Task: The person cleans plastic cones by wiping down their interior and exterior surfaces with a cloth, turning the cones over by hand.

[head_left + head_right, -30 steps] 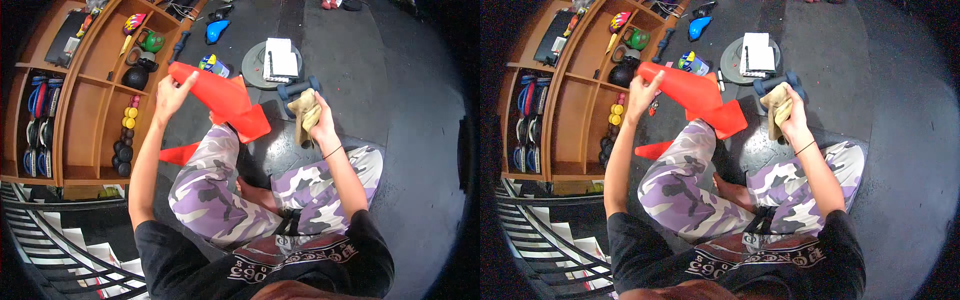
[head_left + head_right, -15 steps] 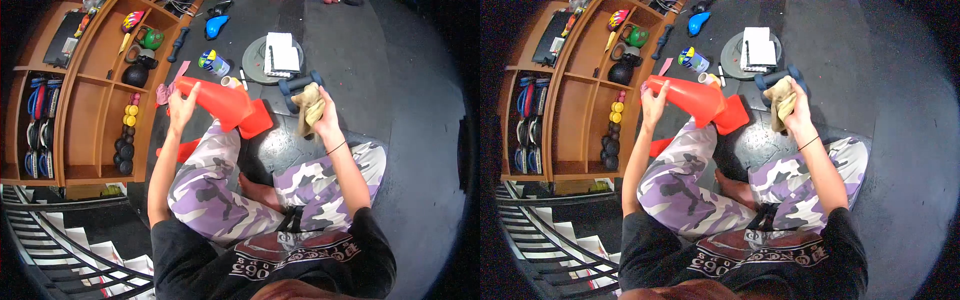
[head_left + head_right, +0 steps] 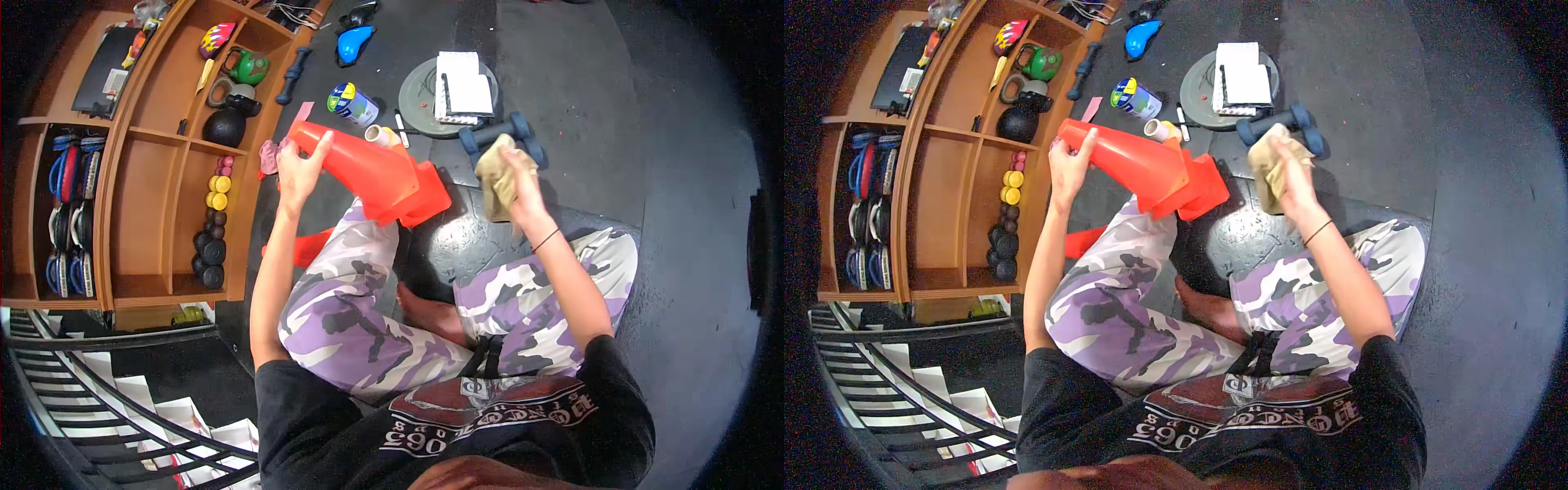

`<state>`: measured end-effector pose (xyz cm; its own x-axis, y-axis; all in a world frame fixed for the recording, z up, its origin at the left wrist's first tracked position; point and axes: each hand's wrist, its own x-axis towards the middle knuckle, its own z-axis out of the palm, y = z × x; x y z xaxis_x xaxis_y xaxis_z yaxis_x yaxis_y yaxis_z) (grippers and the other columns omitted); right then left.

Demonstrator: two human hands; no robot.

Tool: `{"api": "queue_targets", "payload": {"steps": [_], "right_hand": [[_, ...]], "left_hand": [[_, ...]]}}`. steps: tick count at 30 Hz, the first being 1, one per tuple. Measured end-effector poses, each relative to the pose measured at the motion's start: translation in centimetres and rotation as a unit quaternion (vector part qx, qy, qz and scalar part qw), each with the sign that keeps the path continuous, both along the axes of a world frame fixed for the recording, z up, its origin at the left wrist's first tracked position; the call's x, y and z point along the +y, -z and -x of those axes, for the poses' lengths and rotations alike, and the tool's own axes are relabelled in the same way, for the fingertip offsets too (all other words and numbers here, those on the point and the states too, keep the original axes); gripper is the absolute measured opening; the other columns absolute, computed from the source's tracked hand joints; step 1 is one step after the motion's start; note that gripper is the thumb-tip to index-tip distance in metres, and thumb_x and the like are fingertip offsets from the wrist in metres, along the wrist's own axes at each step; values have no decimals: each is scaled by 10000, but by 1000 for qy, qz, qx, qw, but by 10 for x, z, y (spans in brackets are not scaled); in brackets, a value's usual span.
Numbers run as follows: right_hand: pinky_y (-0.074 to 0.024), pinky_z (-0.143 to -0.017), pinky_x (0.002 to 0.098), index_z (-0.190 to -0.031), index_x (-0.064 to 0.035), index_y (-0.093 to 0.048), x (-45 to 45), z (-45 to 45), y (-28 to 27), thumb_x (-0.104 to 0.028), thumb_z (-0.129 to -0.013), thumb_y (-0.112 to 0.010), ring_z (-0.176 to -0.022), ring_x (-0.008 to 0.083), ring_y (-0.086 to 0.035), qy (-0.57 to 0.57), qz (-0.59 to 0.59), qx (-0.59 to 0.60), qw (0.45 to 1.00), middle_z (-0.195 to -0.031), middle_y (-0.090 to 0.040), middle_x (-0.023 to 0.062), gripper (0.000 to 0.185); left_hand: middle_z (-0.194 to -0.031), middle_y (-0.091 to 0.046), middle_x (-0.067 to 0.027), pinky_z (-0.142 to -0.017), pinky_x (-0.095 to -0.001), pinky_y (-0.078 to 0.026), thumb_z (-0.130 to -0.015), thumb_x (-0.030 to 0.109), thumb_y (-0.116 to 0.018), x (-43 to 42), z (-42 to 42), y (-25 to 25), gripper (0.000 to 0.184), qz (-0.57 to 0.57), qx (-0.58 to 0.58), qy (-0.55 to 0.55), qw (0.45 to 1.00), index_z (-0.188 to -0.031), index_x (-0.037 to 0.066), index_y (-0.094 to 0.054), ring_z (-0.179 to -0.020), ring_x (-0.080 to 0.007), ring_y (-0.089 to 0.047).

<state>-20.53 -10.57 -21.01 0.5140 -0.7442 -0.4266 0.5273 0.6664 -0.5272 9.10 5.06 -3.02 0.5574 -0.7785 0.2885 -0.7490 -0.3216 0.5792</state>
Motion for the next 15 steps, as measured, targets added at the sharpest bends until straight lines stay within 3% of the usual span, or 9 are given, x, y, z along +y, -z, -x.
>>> {"api": "queue_targets", "payload": {"steps": [3,5,7,11,14,15], "right_hand": [[-544,-715,283,-1072,-76,-596,18,-17,25,-207,-885,-695,-860,139,-640,-77,92,23,992,-1001,-642,39,248],[-546,-717,287,-1058,-50,-605,28,-29,37,-184,-902,-674,-870,142,-642,-150,84,-3,985,-1003,-652,59,218],[-539,-663,265,-1016,-35,-607,35,-36,36,-166,-917,-649,-750,135,-650,-181,64,-40,981,-899,-669,55,170],[-543,-621,258,-996,-58,-606,37,-35,34,-172,-926,-634,-726,150,-668,-180,36,-32,982,-869,-680,58,137],[-558,-651,285,-997,-62,-598,28,-30,26,-173,-918,-624,-757,186,-678,-171,-13,-45,984,-906,-682,70,138],[-564,-667,298,-999,-63,-594,26,-27,23,-173,-913,-621,-771,200,-681,-167,-30,-48,984,-924,-682,77,142]], "left_hand": [[-717,-681,-67,-492,-263,-490,-841,326,-743,-1,4,4,358,14,35,-8,999,-893,-23,-680,-548,-96,-607],[-721,-679,-69,-501,-271,-493,-839,325,-745,-2,14,2,361,51,77,-22,995,-895,-24,-678,-566,-99,-616],[-727,-674,-56,-513,-274,-492,-843,322,-743,0,21,5,356,20,11,-3,1000,-903,-23,-678,-576,-96,-608],[-719,-655,-25,-521,-280,-479,-855,310,-733,9,9,17,339,24,-73,-9,997,-900,-19,-669,-556,-91,-567],[-735,-643,-34,-551,-258,-468,-909,338,-671,12,-7,4,350,179,39,-79,980,-813,3,-642,-615,-95,-567],[-814,-645,-58,-594,-297,-525,-930,393,-629,15,-6,-12,402,200,111,-114,967,-918,-9,-634,-674,-127,-616]]}}
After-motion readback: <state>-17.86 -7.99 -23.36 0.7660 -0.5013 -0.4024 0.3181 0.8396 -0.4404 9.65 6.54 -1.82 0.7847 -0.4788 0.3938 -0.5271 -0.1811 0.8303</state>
